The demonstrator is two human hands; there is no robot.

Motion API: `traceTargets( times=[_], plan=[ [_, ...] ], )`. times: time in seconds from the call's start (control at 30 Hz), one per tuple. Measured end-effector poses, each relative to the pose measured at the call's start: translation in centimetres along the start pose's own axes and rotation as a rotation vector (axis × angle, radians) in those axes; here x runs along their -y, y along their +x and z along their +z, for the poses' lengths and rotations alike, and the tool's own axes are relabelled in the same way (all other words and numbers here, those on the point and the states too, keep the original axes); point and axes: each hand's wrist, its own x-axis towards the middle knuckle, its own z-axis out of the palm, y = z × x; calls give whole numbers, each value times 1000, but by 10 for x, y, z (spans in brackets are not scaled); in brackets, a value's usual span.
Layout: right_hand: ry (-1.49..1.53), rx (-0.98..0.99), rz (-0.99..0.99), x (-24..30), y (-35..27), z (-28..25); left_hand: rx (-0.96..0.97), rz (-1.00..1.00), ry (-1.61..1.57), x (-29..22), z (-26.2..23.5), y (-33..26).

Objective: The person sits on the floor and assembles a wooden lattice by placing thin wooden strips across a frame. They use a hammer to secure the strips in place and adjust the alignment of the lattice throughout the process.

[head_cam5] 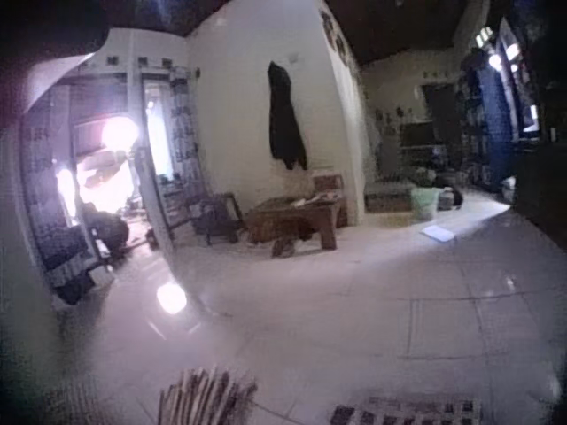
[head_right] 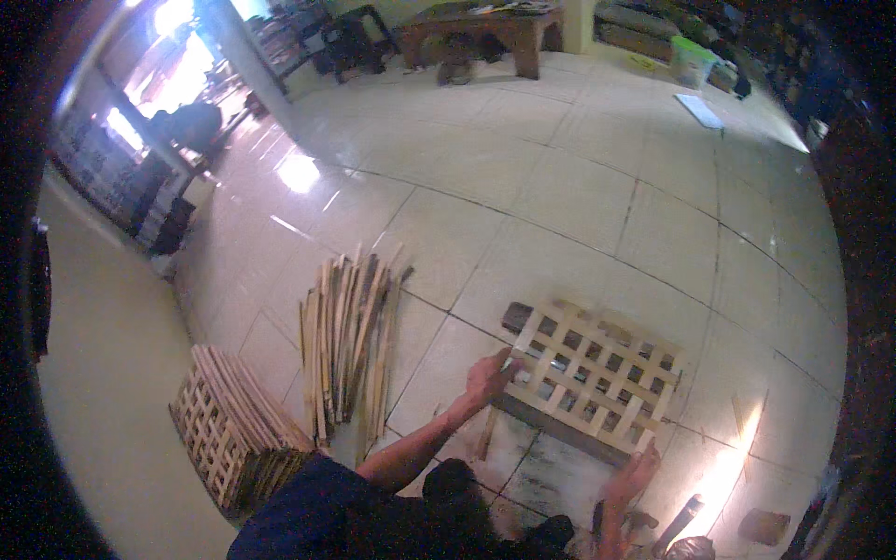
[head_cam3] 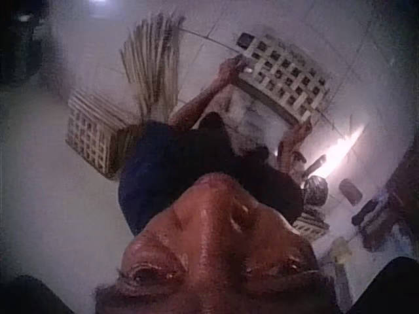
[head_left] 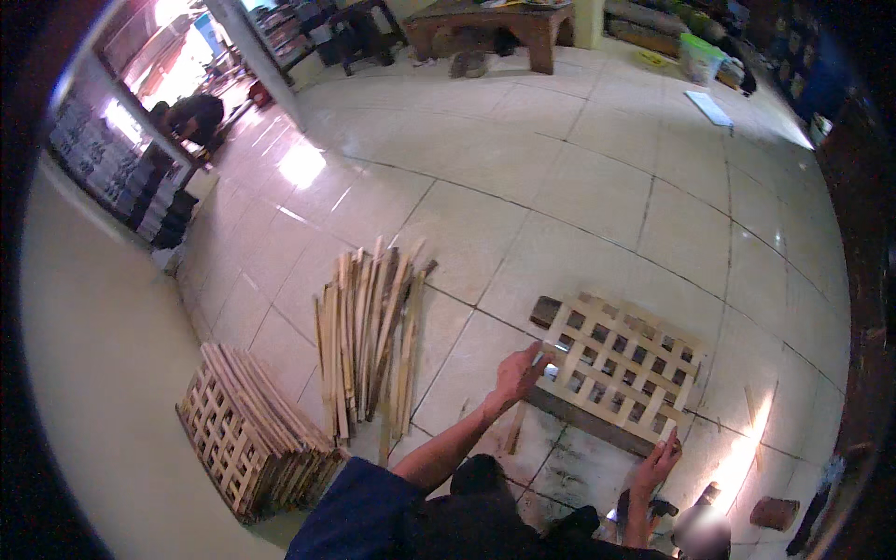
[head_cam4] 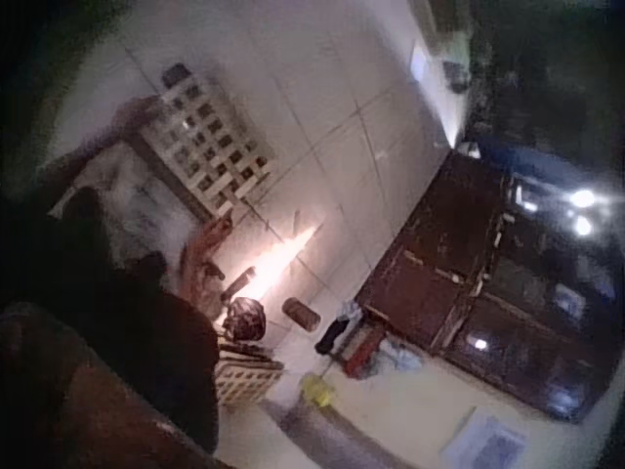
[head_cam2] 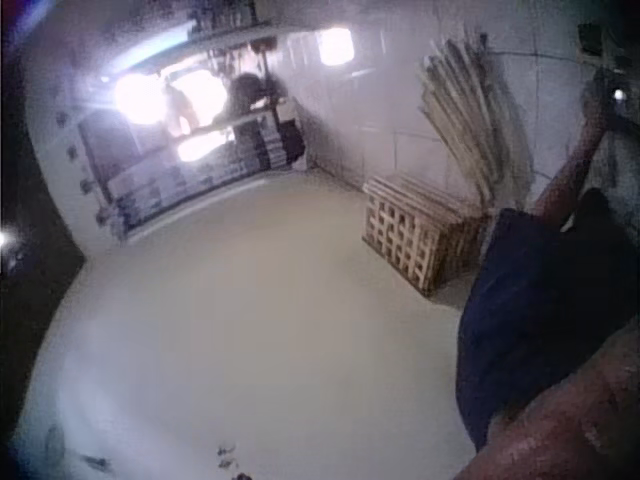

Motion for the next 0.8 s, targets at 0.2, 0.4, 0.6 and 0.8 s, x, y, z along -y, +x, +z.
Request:
traceTargets(
  times=[0.2, 0.4, 0.6, 0.8],
  plan=[
    [203, 10, 182, 31, -1, -13, 2, -81, 18, -15, -6, -1],
    [205, 30, 179, 15, -4, -5, 4, -75, 27, 2, -1, 2],
    [148, 6, 92, 14, 2, -6, -56, -13, 1, -9, -2, 1],
    [108, -1, 71, 5, 0, -4, -44, -9, -106, -12, -4, 1]
  ],
)
